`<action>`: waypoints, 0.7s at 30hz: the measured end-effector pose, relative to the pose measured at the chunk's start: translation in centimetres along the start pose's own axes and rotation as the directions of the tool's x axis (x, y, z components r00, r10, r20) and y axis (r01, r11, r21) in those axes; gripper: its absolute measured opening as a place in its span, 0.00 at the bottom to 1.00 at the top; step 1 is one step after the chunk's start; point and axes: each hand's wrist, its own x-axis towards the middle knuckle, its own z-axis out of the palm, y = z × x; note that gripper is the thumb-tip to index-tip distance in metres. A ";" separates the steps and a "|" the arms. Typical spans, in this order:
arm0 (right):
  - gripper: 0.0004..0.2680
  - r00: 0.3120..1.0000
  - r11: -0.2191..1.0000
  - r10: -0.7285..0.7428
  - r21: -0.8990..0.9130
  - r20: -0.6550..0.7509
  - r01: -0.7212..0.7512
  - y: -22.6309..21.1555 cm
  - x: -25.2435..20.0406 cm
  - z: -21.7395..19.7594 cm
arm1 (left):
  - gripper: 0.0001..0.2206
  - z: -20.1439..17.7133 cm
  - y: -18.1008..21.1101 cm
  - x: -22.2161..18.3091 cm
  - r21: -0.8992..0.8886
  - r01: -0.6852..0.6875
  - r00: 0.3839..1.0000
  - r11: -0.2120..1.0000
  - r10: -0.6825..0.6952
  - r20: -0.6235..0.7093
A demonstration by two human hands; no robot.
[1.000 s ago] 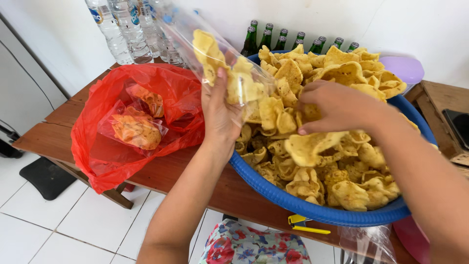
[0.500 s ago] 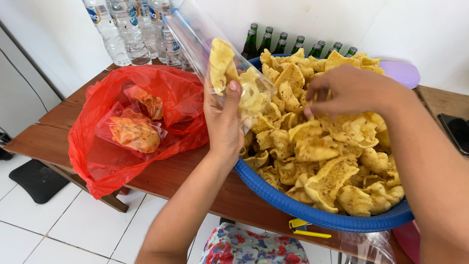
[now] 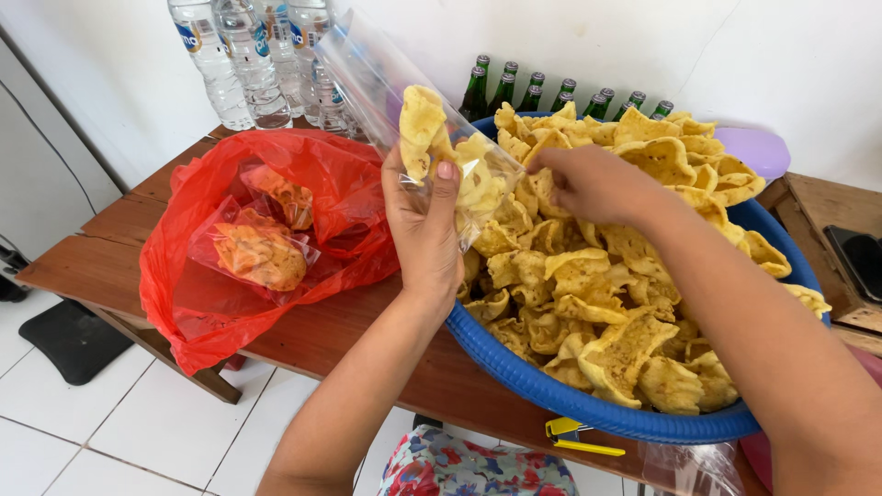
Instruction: The person sits at a wooden table and packs fried snacks from a blue basket into small clear plastic bags. They use a yellow handheld stapler to seal the bags and place the finished packages into a red plastic bag. The process is repeated multiple times.
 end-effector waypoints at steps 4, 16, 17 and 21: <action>0.21 0.999 0.922 -0.034 0.385 -0.005 0.033 1.9 -0.8 -2.2 | 0.24 -0.3 -0.2 0.0 0.006 0.027 1.000 1.000 -0.027 0.007; 0.19 0.992 0.441 0.066 0.895 -0.106 0.067 4.2 -3.8 -5.0 | 0.22 -0.3 0.0 0.3 0.026 0.228 0.974 0.973 -0.228 0.002; 0.18 0.992 0.403 0.061 0.912 -0.108 0.074 4.1 -3.8 -5.0 | 0.23 -0.3 0.1 0.3 -0.001 0.263 0.965 0.965 -0.263 0.011; 0.13 0.987 0.270 0.010 0.951 -0.159 0.151 4.0 -4.3 -5.3 | 0.32 0.2 0.2 0.4 0.169 0.298 0.950 0.940 -0.309 0.042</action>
